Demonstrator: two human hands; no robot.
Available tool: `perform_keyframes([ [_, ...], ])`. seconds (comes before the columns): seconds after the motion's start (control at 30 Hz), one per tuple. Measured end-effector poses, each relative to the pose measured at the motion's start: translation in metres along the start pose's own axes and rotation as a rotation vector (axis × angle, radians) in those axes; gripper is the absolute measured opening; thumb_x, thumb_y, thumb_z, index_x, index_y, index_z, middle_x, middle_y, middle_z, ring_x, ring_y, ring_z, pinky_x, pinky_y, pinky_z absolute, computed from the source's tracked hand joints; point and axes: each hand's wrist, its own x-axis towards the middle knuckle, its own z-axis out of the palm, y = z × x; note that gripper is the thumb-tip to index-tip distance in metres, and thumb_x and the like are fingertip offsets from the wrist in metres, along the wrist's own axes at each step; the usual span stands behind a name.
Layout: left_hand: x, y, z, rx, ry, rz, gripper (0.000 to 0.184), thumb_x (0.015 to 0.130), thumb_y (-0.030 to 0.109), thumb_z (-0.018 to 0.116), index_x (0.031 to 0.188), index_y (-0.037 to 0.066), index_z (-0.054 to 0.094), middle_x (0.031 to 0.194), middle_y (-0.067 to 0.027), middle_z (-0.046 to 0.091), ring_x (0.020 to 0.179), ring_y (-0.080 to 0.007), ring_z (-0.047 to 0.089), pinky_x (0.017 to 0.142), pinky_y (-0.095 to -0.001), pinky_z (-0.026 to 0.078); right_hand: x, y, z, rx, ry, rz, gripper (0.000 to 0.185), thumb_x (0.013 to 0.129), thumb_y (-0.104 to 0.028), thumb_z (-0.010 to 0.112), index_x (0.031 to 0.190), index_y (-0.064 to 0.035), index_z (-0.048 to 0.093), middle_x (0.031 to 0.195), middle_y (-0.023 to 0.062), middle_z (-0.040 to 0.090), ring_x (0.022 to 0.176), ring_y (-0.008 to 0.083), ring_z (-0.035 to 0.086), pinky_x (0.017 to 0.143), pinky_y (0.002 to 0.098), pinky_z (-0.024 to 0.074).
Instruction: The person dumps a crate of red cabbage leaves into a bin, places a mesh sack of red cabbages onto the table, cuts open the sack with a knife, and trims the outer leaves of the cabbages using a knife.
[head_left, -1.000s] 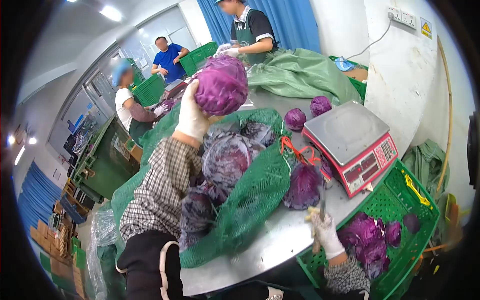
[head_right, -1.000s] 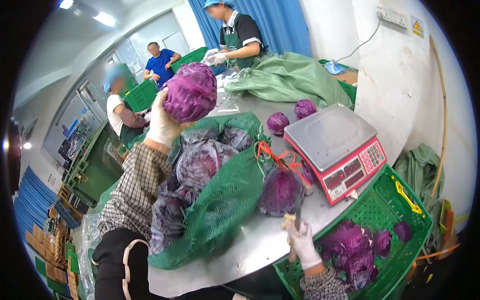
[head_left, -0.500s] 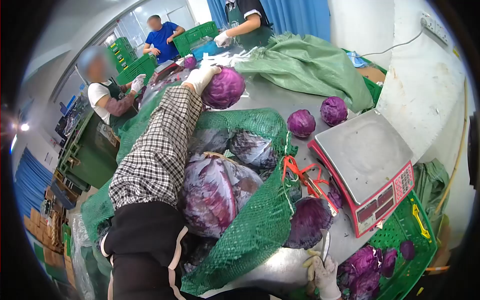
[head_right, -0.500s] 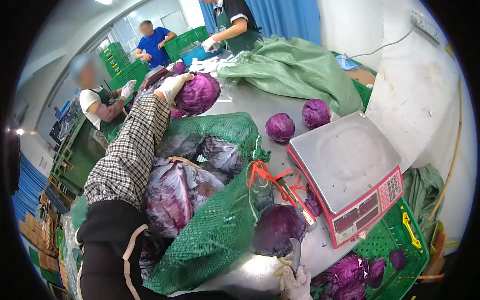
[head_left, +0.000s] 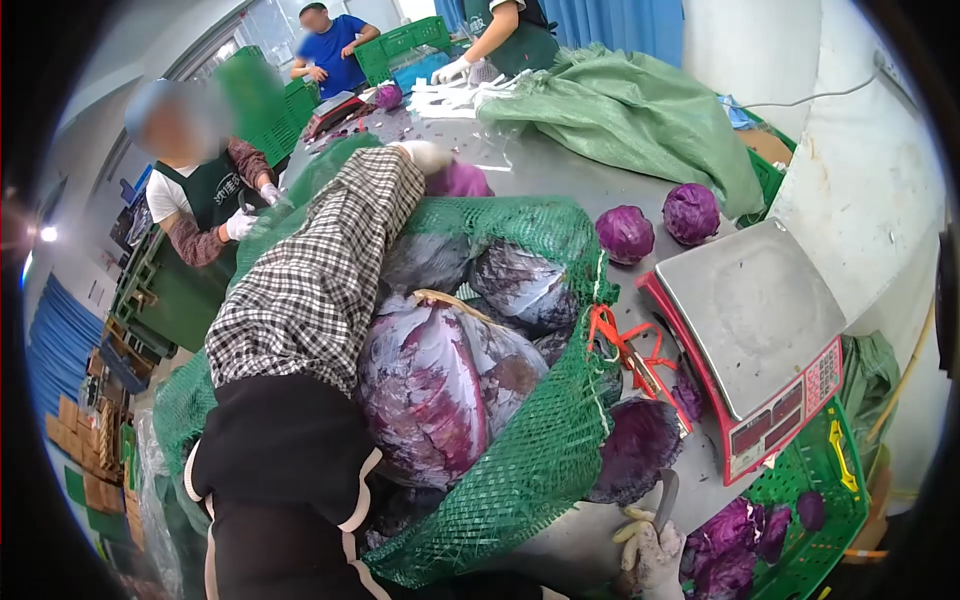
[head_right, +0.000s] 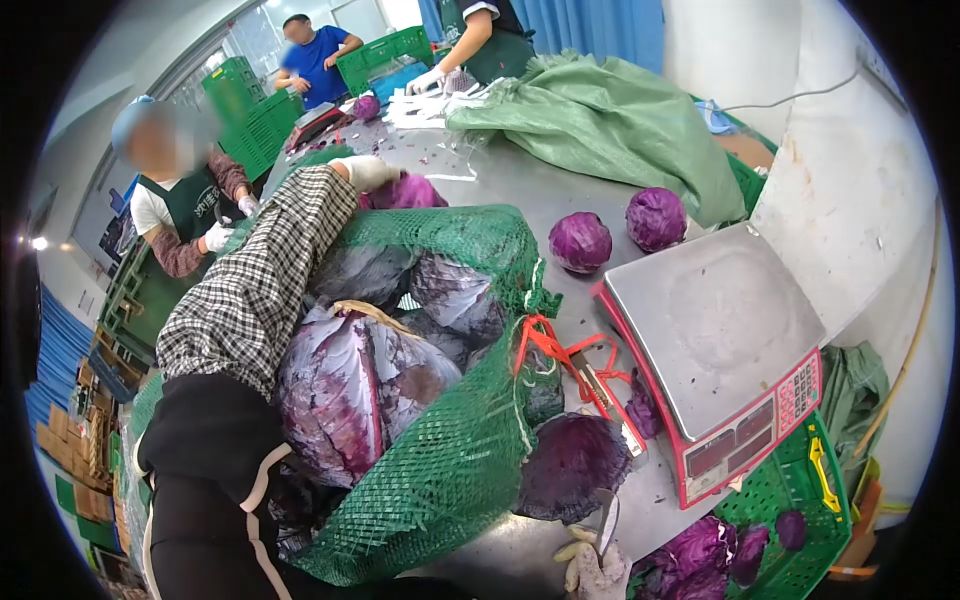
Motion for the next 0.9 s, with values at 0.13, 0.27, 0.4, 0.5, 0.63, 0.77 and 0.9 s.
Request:
perform_keyframes([
  [0.13,-0.028,-0.004,0.009,-0.181,-0.165,0.128,0.046,0.082,0.022,0.062,0.126,0.008,0.056,0.122,-0.0086,0.06,0.109,-0.0192,0.055,0.095,-0.0339,0.041,0.0,0.011,-0.003,-0.003,-0.02,-0.061,0.032,0.098,-0.025,0.045,0.118,-0.0027,0.054,0.077,0.0008,0.064,0.048,0.0033,0.045,0.043,0.0189,0.0351],
  [0.27,-0.016,-0.017,0.019,-0.197,0.215,0.021,0.034,0.079,0.024,0.059,0.105,0.003,0.067,0.105,-0.0142,0.066,0.098,-0.0244,0.062,0.09,-0.0339,0.045,0.003,0.006,-0.002,-0.034,0.034,-0.084,0.031,0.094,-0.018,0.046,0.104,0.0097,0.056,0.068,0.0119,0.063,0.04,0.0097,0.047,0.04,0.0235,0.039],
  [0.4,-0.082,-0.016,-0.011,-0.355,0.706,-0.101,0.039,0.079,0.033,0.054,0.093,0.0,0.068,0.095,-0.0214,0.065,0.093,-0.0322,0.063,0.085,-0.0382,0.047,0.007,0.019,-0.007,0.041,0.012,-0.1,0.032,0.094,-0.02,0.047,0.105,0.0093,0.055,0.067,0.0128,0.063,0.039,0.0105,0.046,0.038,0.0234,0.0383],
  [0.5,-0.161,-0.016,-0.025,-0.2,0.753,-0.054,0.041,0.081,0.036,0.054,0.095,-0.001,0.066,0.094,-0.0205,0.066,0.088,-0.0299,0.064,0.08,-0.0369,0.048,0.015,0.053,-0.018,0.052,-0.042,-0.133,0.034,0.096,-0.025,0.048,0.108,0.0057,0.056,0.064,0.0098,0.06,0.038,0.0094,0.045,0.035,0.0235,0.0352],
  [0.63,-0.231,-0.043,-0.02,-0.147,0.646,0.024,0.041,0.083,0.037,0.057,0.1,0.001,0.066,0.095,-0.0168,0.067,0.089,-0.0288,0.064,0.081,-0.0362,0.049,0.011,0.033,-0.013,0.1,-0.089,-0.056,0.036,0.096,-0.027,0.049,0.11,0.0054,0.054,0.058,0.0074,0.056,0.035,0.0089,0.041,0.032,0.0231,0.033],
  [0.77,-0.337,-0.017,0.0,-0.017,0.488,-0.037,0.043,0.083,0.038,0.056,0.102,0.0,0.066,0.098,-0.0173,0.067,0.092,-0.0277,0.064,0.084,-0.0351,0.048,0.004,0.019,-0.001,-0.003,-0.063,-0.269,0.032,0.098,-0.022,0.045,0.115,0.0036,0.053,0.07,0.0058,0.059,0.045,0.0057,0.044,0.04,0.02,0.0349],
  [0.9,-0.391,0.013,0.039,-0.22,0.419,0.069,0.048,0.084,0.038,0.057,0.108,-0.003,0.062,0.101,-0.0196,0.066,0.095,-0.0279,0.063,0.087,-0.0345,0.047,-0.008,0.006,0.022,-0.029,0.041,-0.47,0.03,0.096,-0.018,0.048,0.116,0.0026,0.053,0.08,0.0053,0.06,0.058,0.0056,0.049,0.054,0.0198,0.042],
])
